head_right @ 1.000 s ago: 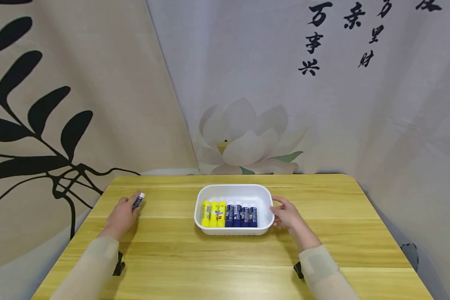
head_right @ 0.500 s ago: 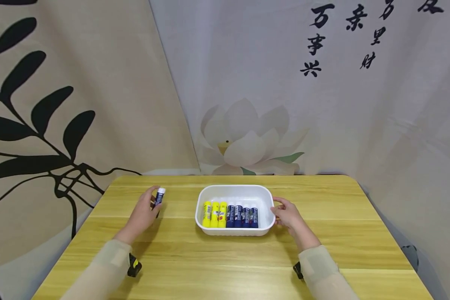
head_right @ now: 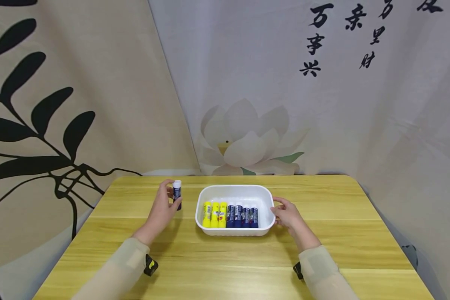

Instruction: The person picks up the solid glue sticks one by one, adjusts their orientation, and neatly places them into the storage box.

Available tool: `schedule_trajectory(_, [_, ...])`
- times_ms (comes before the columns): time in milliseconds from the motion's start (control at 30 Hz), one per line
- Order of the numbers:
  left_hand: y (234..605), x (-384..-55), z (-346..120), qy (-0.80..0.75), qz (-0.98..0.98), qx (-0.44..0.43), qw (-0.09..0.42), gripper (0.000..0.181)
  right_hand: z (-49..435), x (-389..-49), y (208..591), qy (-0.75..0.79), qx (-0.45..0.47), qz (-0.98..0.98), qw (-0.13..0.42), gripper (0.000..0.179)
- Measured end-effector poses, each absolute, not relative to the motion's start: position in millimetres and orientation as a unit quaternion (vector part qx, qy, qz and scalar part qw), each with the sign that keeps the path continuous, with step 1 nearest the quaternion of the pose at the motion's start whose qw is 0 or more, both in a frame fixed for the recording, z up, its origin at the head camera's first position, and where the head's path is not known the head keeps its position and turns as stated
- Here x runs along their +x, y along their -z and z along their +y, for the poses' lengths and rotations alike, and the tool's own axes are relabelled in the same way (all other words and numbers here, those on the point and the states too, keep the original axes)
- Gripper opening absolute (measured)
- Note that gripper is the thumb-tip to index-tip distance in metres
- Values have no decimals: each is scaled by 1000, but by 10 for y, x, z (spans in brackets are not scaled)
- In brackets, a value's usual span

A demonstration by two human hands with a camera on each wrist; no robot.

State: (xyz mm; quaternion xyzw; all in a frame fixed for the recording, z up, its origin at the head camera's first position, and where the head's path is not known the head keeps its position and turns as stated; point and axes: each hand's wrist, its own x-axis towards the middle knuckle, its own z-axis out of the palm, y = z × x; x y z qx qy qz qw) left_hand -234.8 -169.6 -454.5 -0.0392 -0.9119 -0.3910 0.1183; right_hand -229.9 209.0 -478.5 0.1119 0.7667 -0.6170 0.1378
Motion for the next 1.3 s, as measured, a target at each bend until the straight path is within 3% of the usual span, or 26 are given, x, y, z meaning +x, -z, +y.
schedule_trajectory(300, [4535,-2345,-1315,425,-893,-68,132,57,2099,-2307,4802,617,109,767,137,46])
schedule_trajectory(633, [4568,-2292,-754,457,-881,-104,63,58,2098,-2303,4779,621,108,763,141,46])
schedule_trajectory(867, [4604,-2255,-396,437,-888,-132,46,59,2094,-2291,4763,620,111,763,143,47])
schedule_trajectory(1300, [4682,-2252,70,486,-870,-77,-1,63,2099,-2283,4774,624,104,761,145,48])
